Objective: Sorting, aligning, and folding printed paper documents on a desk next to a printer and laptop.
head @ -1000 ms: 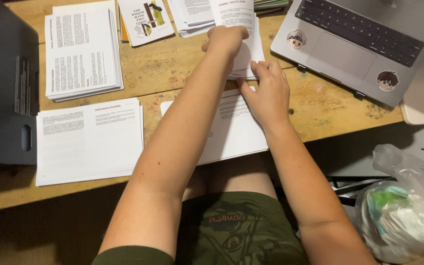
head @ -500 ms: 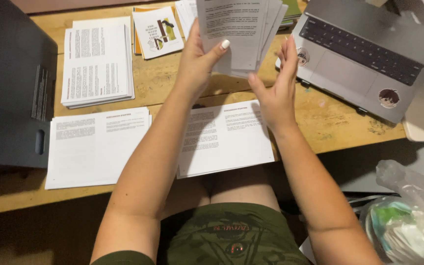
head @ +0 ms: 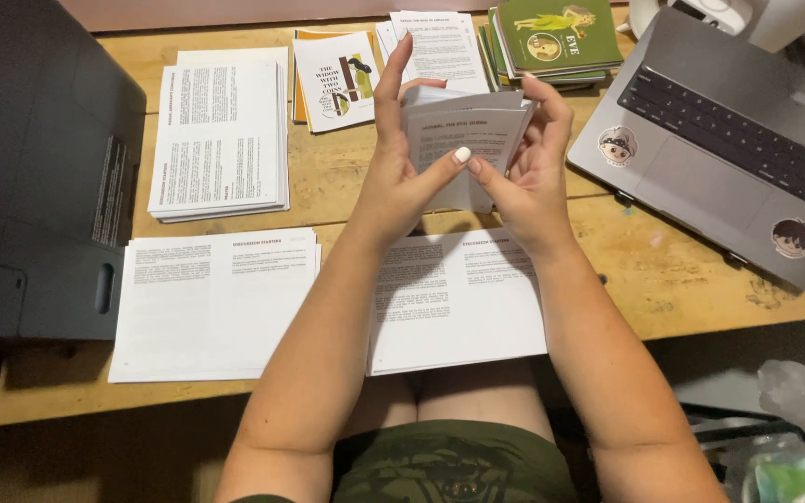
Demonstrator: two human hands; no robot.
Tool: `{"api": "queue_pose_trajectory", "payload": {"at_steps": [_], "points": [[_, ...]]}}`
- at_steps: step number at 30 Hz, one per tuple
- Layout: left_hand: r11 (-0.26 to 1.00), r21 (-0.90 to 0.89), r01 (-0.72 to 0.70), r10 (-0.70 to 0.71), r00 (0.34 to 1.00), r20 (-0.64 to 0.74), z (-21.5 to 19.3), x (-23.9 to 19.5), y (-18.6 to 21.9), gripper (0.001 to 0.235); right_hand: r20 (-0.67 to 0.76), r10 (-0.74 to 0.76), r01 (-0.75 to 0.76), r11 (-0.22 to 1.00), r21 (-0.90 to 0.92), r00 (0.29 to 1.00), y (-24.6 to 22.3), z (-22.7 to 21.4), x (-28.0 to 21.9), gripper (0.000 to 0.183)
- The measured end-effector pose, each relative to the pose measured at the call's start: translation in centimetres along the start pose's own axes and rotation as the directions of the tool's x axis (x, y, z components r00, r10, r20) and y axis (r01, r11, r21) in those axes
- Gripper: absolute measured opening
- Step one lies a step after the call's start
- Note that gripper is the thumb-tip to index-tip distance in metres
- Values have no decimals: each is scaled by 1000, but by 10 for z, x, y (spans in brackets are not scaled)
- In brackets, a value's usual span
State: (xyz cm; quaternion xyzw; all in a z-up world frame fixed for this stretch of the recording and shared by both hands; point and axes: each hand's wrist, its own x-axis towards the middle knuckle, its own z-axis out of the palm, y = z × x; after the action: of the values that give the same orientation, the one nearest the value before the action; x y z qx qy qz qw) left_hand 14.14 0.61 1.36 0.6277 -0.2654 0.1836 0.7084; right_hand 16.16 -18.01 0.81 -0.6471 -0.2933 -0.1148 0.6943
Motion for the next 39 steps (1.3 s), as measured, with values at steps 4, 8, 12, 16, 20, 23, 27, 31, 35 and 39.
{"api": "queue_pose_trajectory", "payload": {"at_steps": [4,8,12,16,20,23,27,31,35,39], "points": [[997,73,-19,23,999,-49,8,-7,12,88,34,-84,85,996,-38,996,9,3,-10,109],[936,349,-34,50,998,-37,10,-8,17,72,128,-338,349,752,-559,932,-1,8,-7,75],[994,92,50,-30,978,-205,13,-7,5,101,-18,-191,150,823,-548,981,-9,9,-8,60],[929,-238,283,-312,945,-95,8,-6,-22,77,-17,-79,78,996,-52,997,6,12,-15,90],[968,-163,190,-211,970,-124,12,-4,-19,73,-60,10,-5,997,73,998,5,13,-11,97],[947,-225,228,-260,957,-126,8,-6,-32,75,-20,79,-76,988,135,997,26,9,-10,77],[946,-243,217,-226,974,-13,9,-7,-35,78,-59,32,-22,985,169,998,50,2,-8,62],[972,-116,203,-215,972,-97,11,-6,-25,84,-74,60,-45,980,192,995,33,4,-4,48],[962,-151,229,-241,968,-66,1,-11,-67,79,-28,97,-91,983,159,995,72,-8,-5,59],[948,-142,284,-292,956,-41,-5,-15,-94,64,-33,191,-188,979,74,981,106,-19,-13,54]]}}
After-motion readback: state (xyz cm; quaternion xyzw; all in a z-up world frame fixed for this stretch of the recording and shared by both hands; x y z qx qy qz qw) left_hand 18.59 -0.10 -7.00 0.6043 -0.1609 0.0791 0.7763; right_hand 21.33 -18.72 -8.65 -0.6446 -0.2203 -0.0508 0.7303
